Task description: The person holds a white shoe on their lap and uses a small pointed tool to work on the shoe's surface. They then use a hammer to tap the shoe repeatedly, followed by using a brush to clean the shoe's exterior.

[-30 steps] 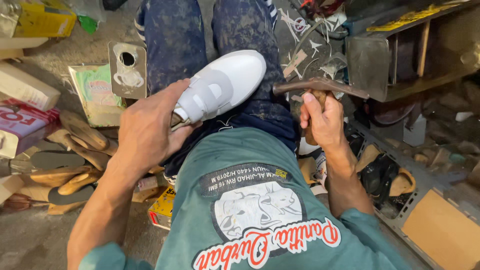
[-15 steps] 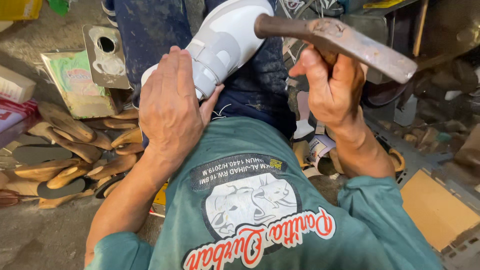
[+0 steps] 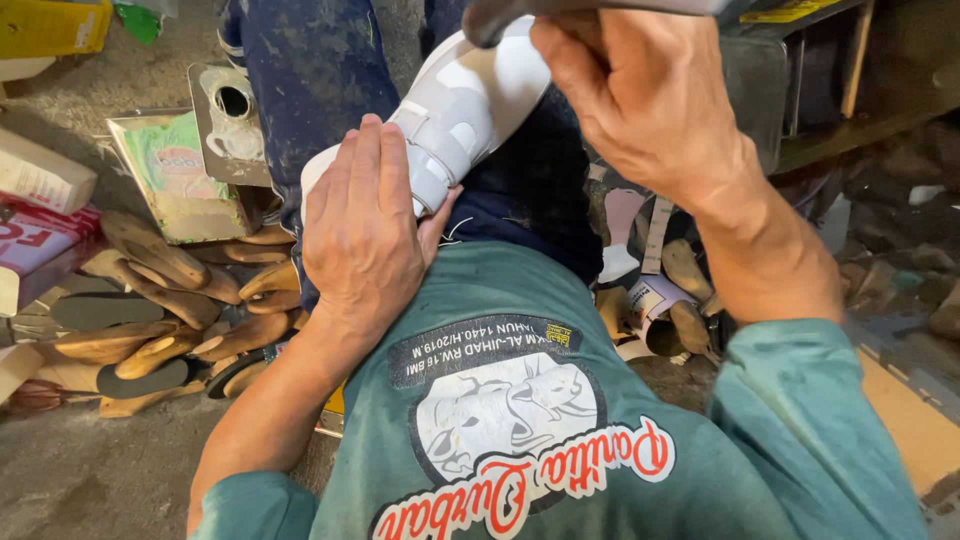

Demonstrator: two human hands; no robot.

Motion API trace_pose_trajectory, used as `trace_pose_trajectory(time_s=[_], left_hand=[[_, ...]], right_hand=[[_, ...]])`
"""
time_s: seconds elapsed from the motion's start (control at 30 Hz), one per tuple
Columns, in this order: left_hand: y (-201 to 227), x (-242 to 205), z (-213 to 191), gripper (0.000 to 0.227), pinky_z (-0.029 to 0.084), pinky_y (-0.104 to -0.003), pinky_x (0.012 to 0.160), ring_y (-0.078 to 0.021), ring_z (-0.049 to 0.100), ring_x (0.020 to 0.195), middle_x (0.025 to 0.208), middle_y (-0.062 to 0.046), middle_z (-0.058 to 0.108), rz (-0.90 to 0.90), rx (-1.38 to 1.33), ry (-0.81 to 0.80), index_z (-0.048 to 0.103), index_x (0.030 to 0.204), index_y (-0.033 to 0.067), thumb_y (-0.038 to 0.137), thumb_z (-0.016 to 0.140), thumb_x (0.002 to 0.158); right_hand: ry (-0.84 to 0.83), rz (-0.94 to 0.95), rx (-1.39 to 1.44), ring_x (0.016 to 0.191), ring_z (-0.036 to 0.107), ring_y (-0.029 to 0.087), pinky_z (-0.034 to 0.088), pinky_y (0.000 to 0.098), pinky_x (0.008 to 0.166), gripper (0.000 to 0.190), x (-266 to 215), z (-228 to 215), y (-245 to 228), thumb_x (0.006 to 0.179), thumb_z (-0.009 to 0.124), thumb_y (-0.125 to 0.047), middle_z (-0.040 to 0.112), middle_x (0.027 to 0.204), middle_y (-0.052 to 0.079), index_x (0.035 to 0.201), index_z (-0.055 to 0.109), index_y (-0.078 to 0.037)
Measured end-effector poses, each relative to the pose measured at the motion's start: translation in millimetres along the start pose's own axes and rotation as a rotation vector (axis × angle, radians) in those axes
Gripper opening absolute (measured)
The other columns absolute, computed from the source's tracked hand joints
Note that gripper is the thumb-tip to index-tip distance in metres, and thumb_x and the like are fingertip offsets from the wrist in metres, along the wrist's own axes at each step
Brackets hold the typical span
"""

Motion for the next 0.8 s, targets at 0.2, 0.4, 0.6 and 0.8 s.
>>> trace_pose_trajectory(time_s=[0.2, 0.4, 0.6, 0.8], left_hand=[[-8.4, 10.6, -4.3, 0.065, 0.055, -0.037, 0.092, -0.0275, 0.07, 0.117, 0.134, -0.015, 0.067, -0.026, -0.01, -0.069, 0.059, 0.134, 0.0019, 0.06, 0.064, 0.105], [-15.4, 22.8, -6.9, 0.066, 0.054, -0.037, 0.087, -0.0261, 0.069, 0.113, 0.129, -0.013, 0.067, -0.025, -0.006, -0.097, 0.056, 0.133, 0.002, 0.061, 0.066, 0.104], [-19.5, 25.3, -6.7, 0.065, 0.052, -0.039, 0.075, -0.0276, 0.068, 0.1, 0.124, -0.009, 0.068, -0.03, -0.044, -0.091, 0.056, 0.129, 0.0045, 0.06, 0.071, 0.1], [-14.7, 19.7, -2.1, 0.065, 0.052, -0.04, 0.074, -0.0276, 0.067, 0.098, 0.122, -0.008, 0.067, -0.033, -0.074, -0.066, 0.055, 0.127, 0.0044, 0.057, 0.076, 0.098]], right_hand=[[0.069, -0.084, -0.067, 0.074, 0.054, 0.039, 0.043, 0.0503, 0.068, 0.021, -32.4, 27.1, -4.8, 0.112, 0.071, -0.005, 0.056, 0.093, 0.022, 0.111, 0.055, 0.008], [0.235, 0.022, -0.256, 0.081, 0.065, 0.031, 0.06, 0.0383, 0.069, 0.024, -83.4, 64.0, -18.0, 0.11, 0.066, -0.013, 0.058, 0.111, 0.027, 0.125, 0.058, 0.003], [0.262, 0.228, -0.032, 0.079, 0.065, 0.039, 0.053, 0.0475, 0.07, 0.036, -118.5, 82.0, -1.7, 0.108, 0.062, -0.023, 0.064, 0.098, 0.023, 0.124, 0.056, 0.009], [0.389, 0.119, 0.07, 0.065, 0.051, 0.023, 0.048, 0.0392, 0.059, 0.023, -83.0, 25.9, 8.6, 0.115, 0.054, -0.014, 0.058, 0.085, 0.012, 0.124, 0.056, 0.007]])
Point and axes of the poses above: each hand's wrist, its own x-axis towards the middle knuckle, its own z-axis out of the palm, y = z × x, the point moved 5 cm from there along x, towards the middle knuckle
